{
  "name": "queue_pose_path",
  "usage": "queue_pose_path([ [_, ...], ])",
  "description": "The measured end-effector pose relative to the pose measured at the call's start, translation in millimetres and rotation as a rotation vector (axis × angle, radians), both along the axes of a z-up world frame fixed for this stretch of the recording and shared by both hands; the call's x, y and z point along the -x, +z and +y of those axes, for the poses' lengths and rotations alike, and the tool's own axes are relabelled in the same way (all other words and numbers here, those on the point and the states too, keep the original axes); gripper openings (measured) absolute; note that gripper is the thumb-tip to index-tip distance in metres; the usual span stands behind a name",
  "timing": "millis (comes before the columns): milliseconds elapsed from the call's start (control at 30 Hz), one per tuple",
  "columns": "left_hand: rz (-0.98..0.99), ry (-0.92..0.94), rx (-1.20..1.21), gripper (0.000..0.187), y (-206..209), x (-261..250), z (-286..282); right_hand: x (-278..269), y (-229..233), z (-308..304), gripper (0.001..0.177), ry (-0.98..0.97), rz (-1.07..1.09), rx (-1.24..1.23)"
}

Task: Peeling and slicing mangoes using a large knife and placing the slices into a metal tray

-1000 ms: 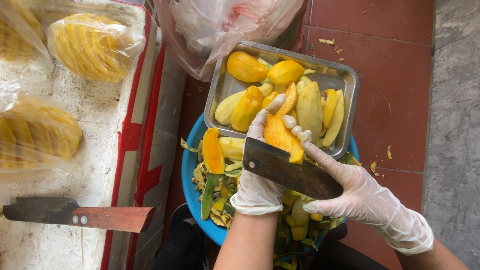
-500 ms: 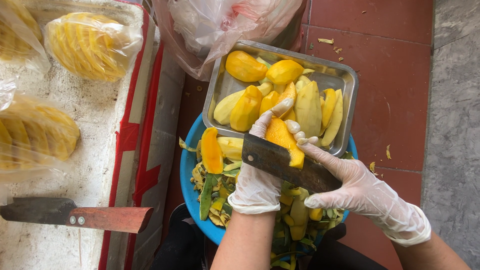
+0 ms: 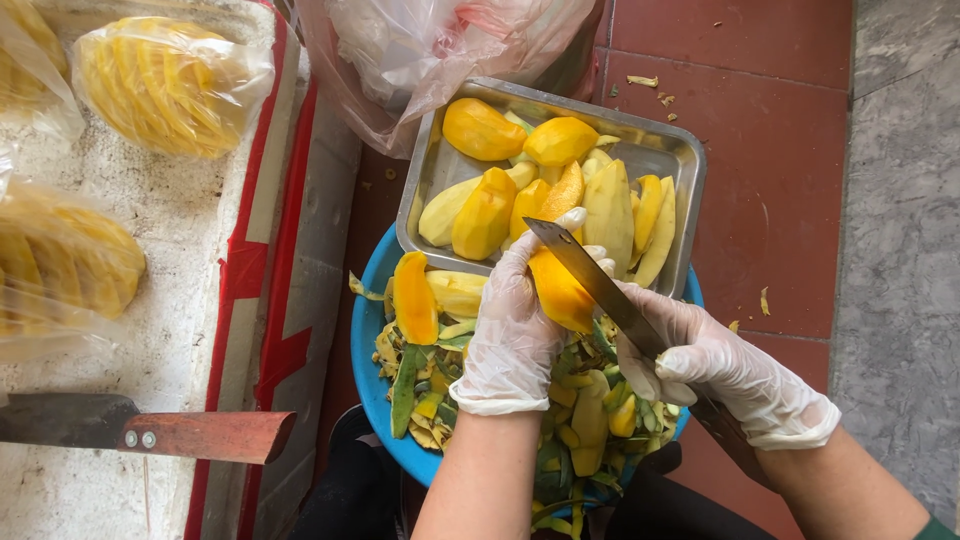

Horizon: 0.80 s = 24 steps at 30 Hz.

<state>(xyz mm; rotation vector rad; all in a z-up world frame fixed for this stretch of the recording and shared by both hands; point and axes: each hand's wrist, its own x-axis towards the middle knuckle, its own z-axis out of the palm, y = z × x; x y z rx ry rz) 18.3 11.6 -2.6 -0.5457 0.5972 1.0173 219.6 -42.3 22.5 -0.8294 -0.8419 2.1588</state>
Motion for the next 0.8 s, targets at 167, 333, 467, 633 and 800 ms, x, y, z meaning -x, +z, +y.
queue_pose_path([
  [167,-0.053,-0.058,-0.018,0.034,-10.2,1.1,0.5,2.6,1.6,-2.8,0.104,0.017,-0.048,-0.051],
  [333,-0.133,-0.085,-0.13,0.044,0.9,7.6,-2.3,-0.3,-5.7,-7.9,0.102,0.017,-0.074,-0.116],
  [467,-0.049,-0.001,0.052,0.034,-58.4,-14.3,3.0,-4.5,0.9,-8.2,0.096,0.019,-0.033,-0.02],
  [633,-0.182,0.073,0.046,0.039,-66.7,-22.5,3.9,-7.2,16.1,-9.5,0.072,-0.002,-0.15,0.04],
  [800,-0.151,0.214,-0.095,0.038,-44.6,-18.2,-4.3,1.7,37.9,-13.3,0.065,-0.1,-0.218,0.138],
])
